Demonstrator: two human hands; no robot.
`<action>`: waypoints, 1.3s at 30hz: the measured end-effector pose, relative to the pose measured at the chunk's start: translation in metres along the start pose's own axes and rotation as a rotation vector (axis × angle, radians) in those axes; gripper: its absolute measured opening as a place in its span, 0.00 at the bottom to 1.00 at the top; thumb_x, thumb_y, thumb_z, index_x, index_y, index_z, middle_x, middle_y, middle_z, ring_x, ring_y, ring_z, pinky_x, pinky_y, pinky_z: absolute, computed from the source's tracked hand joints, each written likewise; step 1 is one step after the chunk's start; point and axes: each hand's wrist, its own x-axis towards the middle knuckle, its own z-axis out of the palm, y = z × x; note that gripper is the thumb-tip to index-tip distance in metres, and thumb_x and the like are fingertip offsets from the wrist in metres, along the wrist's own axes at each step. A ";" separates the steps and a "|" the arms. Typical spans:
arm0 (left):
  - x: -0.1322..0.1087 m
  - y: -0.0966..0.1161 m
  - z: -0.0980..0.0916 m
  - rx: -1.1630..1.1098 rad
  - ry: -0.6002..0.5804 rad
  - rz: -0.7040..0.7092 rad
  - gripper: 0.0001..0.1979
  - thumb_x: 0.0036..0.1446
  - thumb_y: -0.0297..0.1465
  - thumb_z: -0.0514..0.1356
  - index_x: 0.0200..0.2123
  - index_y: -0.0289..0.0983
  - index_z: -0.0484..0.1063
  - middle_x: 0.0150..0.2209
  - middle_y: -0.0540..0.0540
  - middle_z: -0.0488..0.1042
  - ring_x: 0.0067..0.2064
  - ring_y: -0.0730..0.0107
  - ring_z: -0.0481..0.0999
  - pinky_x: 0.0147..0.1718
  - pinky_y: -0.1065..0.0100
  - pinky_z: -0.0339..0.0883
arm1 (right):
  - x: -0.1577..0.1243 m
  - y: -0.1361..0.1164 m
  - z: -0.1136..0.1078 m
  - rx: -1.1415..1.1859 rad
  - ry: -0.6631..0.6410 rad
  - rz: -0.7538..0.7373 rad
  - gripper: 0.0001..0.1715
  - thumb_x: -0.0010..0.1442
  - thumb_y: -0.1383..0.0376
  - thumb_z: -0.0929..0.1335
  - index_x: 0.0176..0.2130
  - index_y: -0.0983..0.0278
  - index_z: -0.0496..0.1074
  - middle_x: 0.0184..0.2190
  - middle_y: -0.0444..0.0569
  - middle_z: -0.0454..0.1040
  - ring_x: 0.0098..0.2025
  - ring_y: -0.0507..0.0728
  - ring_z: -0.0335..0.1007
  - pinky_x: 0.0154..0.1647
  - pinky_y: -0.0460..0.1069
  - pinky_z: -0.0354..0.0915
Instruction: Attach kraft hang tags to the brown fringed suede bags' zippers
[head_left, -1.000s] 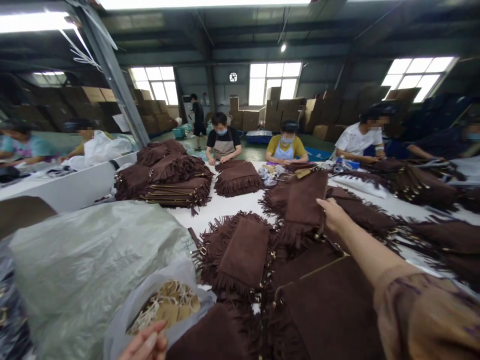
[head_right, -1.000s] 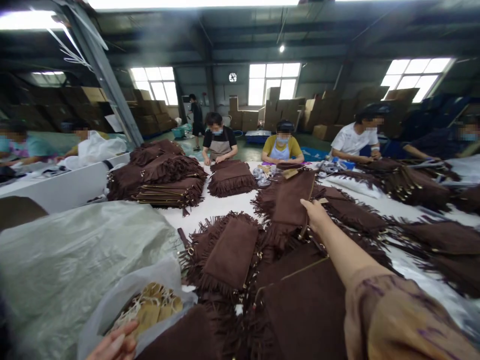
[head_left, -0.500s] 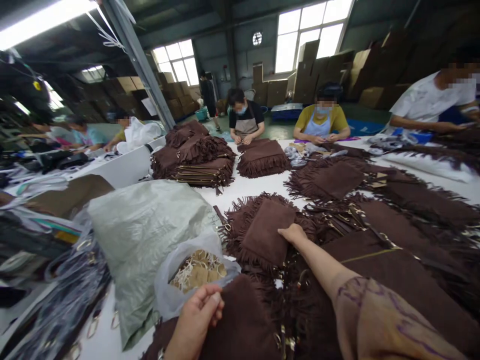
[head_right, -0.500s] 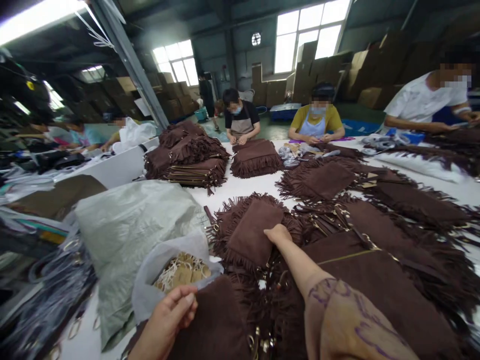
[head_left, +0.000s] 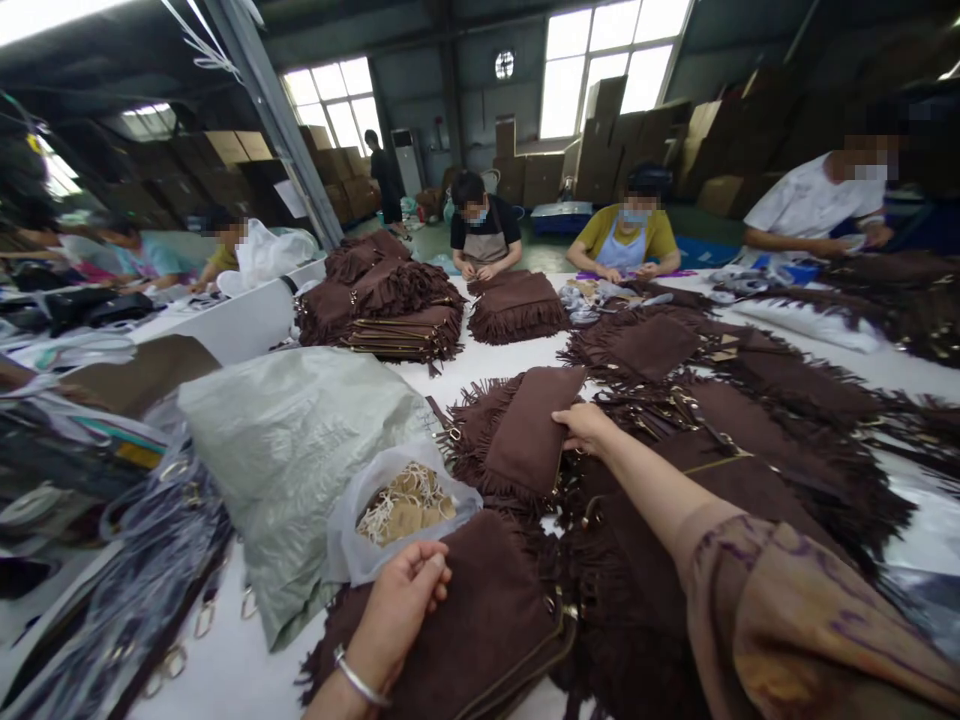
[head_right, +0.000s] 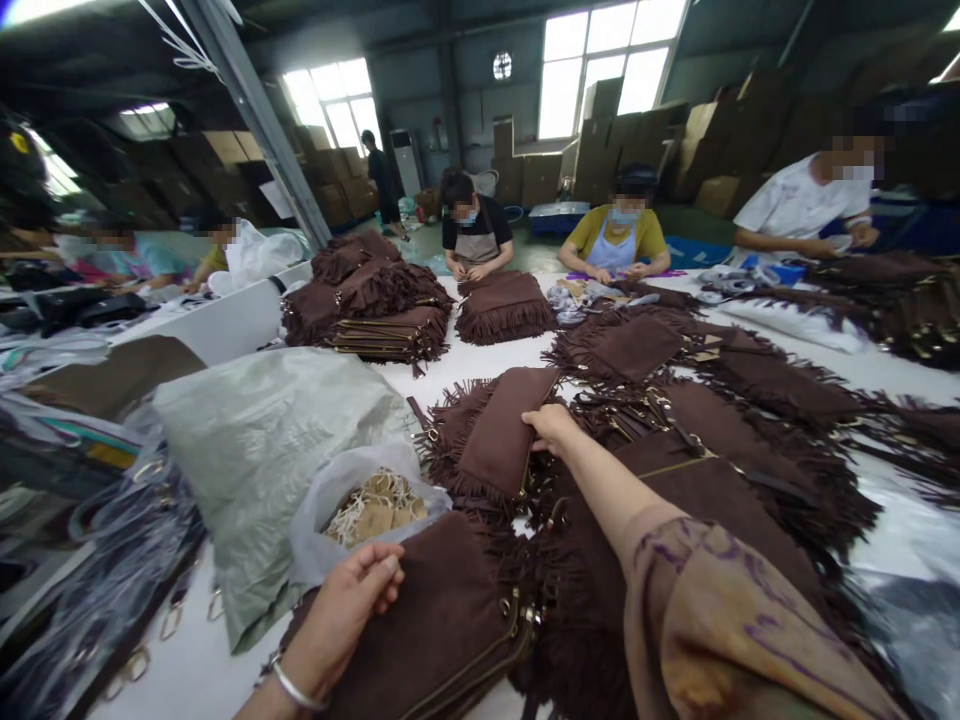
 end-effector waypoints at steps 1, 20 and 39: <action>-0.002 0.002 0.001 0.009 -0.014 0.009 0.17 0.50 0.39 0.61 0.38 0.33 0.72 0.27 0.49 0.74 0.26 0.73 0.69 0.24 0.73 0.60 | -0.006 -0.002 0.001 0.034 -0.002 -0.047 0.08 0.58 0.66 0.70 0.38 0.68 0.72 0.31 0.46 0.77 0.30 0.51 0.73 0.30 0.48 0.72; -0.008 0.050 0.034 0.737 0.234 1.005 0.35 0.51 0.32 0.65 0.62 0.37 0.60 0.62 0.34 0.59 0.64 0.47 0.58 0.61 0.45 0.55 | -0.095 -0.058 0.006 0.610 0.002 -0.421 0.09 0.42 0.68 0.69 0.30 0.64 0.72 0.25 0.45 0.78 0.31 0.56 0.74 0.36 0.49 0.73; -0.035 0.065 0.054 0.640 0.561 1.147 0.38 0.51 0.37 0.67 0.61 0.31 0.55 0.56 0.31 0.61 0.60 0.47 0.61 0.58 0.46 0.60 | -0.187 -0.078 0.003 1.056 0.095 -0.311 0.10 0.49 0.77 0.68 0.31 0.65 0.68 0.29 0.42 0.75 0.36 0.51 0.74 0.39 0.51 0.77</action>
